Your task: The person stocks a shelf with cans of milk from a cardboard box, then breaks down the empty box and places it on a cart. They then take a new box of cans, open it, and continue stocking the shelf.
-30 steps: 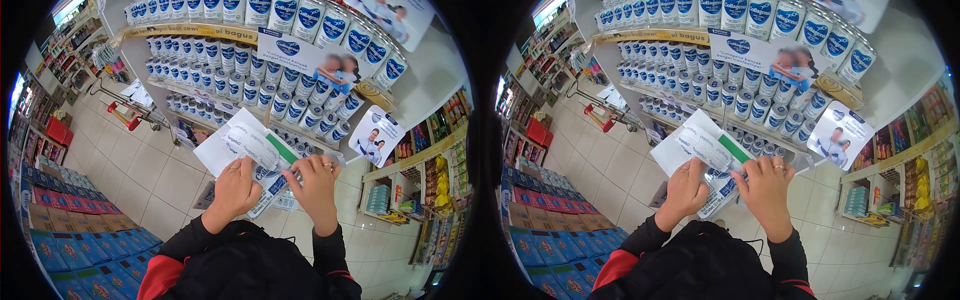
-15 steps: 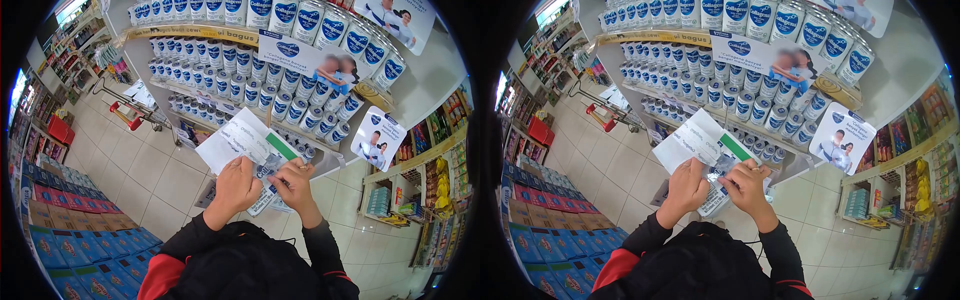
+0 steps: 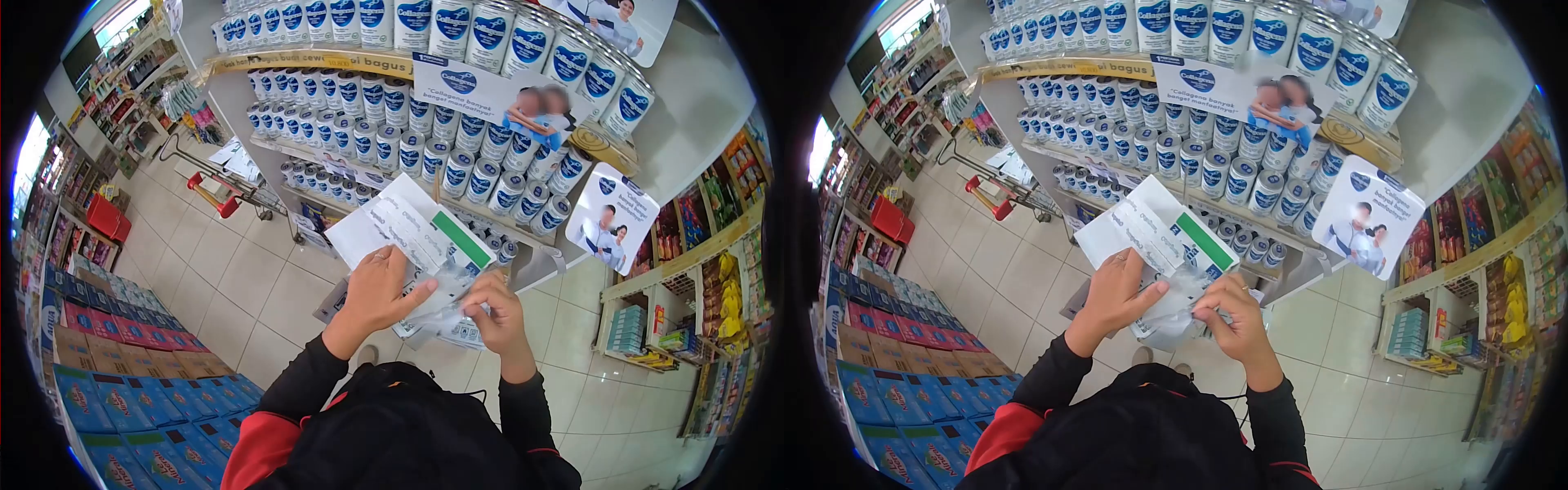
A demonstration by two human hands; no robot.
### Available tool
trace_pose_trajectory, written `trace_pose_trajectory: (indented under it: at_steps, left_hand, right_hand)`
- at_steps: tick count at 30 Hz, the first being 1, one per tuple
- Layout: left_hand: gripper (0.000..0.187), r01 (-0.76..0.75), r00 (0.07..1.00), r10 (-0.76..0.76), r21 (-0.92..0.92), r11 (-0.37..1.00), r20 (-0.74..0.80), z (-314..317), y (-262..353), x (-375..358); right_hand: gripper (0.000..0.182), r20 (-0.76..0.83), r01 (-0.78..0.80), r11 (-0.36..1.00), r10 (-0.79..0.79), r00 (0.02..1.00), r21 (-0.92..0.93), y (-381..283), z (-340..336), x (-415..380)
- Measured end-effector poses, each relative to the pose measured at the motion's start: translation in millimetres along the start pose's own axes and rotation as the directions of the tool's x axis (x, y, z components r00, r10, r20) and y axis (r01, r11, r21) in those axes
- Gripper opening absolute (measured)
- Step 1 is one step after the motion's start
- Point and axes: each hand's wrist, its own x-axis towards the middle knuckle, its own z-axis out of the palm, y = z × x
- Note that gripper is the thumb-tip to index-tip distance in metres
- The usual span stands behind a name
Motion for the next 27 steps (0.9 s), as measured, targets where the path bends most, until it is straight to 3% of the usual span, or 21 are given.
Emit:
trace_pose_trajectory:
  at_steps: [1,3,5,7,8,9,11,13,15,16,17,19,21,23,27]
  left_hand:
    - [0.054,0.04,0.997,-0.042,0.028,0.999,0.063,-3,1,-1]
    - [0.063,0.013,0.996,-0.016,0.037,0.999,0.086,-3,-1,-2]
    - [0.072,-0.016,0.994,0.011,0.044,0.999,0.111,-3,-1,-3]
    - [0.085,-0.09,0.993,0.087,0.036,0.995,0.082,-3,0,-4]
    - [0.085,-0.097,0.991,0.094,0.037,0.995,0.092,-3,0,-5]
    - [0.089,-0.102,0.99,0.096,0.059,0.993,0.105,-2,0,-5]
    - [0.093,-0.117,0.987,0.106,0.083,0.99,0.125,-2,2,-6]
    - [0.095,-0.147,0.984,0.129,0.138,0.979,0.126,-3,6,-8]
    - [0.092,-0.157,0.98,0.129,0.192,0.969,0.15,-5,17,-9]
    - [0.089,-0.158,0.979,0.12,0.242,0.957,0.163,-5,22,-9]
    - [0.089,-0.169,0.976,0.13,0.239,0.956,0.173,-3,23,-10]
    - [0.08,-0.166,0.976,0.11,0.317,0.934,0.188,-1,22,-11]
    - [0.077,-0.179,0.973,0.119,0.321,0.93,0.197,-3,20,-13]
    - [0.074,-0.184,0.971,0.12,0.322,0.929,0.207,-2,22,-15]
    - [0.075,-0.172,0.965,0.092,0.323,0.931,0.247,-1,30,-17]
  right_hand:
    - [0.012,-0.011,-0.002,1.0,0.002,1.0,0.002,1,2,-5]
    - [0.014,-0.053,-0.092,0.953,0.112,0.992,0.289,0,10,-16]
    - [0.017,-0.068,-0.032,0.949,0.056,0.996,0.312,6,10,-24]
    - [0.02,-0.107,-0.005,0.776,0.093,0.99,0.631,29,14,-41]
    - [0.021,-0.094,-0.055,0.689,0.178,0.98,0.723,33,18,-45]
    - [0.021,-0.104,-0.051,0.689,0.182,0.978,0.723,34,21,-49]
    - [0.019,-0.045,-0.094,0.425,0.305,0.951,0.9,32,26,-49]
    - [0.016,-0.034,-0.104,0.434,0.3,0.953,0.895,30,22,-45]
    - [0.012,0.018,-0.268,0.599,0.389,0.921,0.754,19,18,-41]
    - [0.018,-0.057,-0.332,0.709,0.464,0.884,0.621,5,20,-37]
    - [0.018,-0.069,-0.328,0.709,0.468,0.881,0.624,4,24,-36]
    - [0.027,-0.264,-0.4,0.866,0.479,0.837,0.301,4,28,-37]
    - [0.025,-0.234,-0.416,0.835,0.513,0.826,0.36,8,27,-46]
    - [0.02,0.014,-0.607,0.727,0.637,0.77,0.321,6,21,-53]
    - [0.022,0.06,-0.624,0.661,0.665,0.744,0.416,15,17,-64]
